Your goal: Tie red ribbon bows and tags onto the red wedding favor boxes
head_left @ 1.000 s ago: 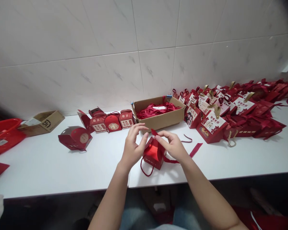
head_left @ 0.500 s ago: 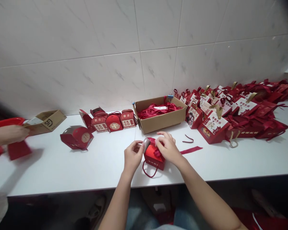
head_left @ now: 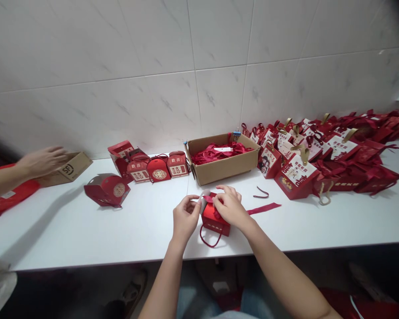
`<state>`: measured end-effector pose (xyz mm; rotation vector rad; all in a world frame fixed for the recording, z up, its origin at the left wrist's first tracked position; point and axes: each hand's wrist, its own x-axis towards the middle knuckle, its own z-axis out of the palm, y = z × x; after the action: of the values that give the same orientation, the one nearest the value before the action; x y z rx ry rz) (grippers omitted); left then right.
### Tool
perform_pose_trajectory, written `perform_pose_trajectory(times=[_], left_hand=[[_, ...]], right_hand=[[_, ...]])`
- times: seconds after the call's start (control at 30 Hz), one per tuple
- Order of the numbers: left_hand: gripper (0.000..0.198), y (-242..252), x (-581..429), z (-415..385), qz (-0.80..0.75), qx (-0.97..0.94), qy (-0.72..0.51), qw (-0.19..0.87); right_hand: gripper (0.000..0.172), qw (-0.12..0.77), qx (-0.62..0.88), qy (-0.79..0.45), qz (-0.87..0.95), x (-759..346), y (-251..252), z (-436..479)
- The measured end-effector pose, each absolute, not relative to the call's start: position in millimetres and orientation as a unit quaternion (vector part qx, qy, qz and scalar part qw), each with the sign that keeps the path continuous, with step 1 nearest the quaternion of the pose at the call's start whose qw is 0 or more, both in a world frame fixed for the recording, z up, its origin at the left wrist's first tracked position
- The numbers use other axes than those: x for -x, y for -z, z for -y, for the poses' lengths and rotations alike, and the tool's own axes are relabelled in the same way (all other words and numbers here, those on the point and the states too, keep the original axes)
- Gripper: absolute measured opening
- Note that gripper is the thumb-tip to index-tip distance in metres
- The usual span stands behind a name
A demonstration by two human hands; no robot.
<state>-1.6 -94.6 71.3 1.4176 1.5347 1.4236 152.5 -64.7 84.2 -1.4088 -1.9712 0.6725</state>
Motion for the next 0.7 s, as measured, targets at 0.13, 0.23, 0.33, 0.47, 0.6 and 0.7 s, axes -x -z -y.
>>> perform_pose_trajectory(times=[0.13,0.23,0.33,0.47,0.6,0.7], left_hand=[[0.027,-73.9,-0.2,97.5,-0.572,-0.554,-0.524,0.303],[0.030,-76.3,-0.2,96.1,-0.570,-0.555,-0.519,0.314],[0.034,-76.9,0.9,89.7,-0.571,-0.543,-0.518,0.332],[0.025,-75.6,2.2,78.2,-0.557,-0.569,-0.502,0.337],[0.026,-80.8,11.5,70.3,-0.552,-0.504,-0.551,0.372],[0.029,-88.2,35.5,67.4,-0.553,-0.407,-0.624,0.374]], right_hand=[[0.032,0.304,0.530,-0.254,0.750,-148.9,-84.7,65.1],[0.033,0.297,0.528,-0.249,0.755,-148.2,-85.2,65.6],[0.033,0.292,0.527,-0.249,0.759,-148.1,-84.7,65.6],[0.033,0.294,0.525,-0.245,0.760,-148.0,-83.4,65.4],[0.025,0.370,0.533,-0.242,0.722,-160.1,-83.9,69.0],[0.027,0.467,0.517,-0.287,0.657,-185.2,-81.4,78.2]])
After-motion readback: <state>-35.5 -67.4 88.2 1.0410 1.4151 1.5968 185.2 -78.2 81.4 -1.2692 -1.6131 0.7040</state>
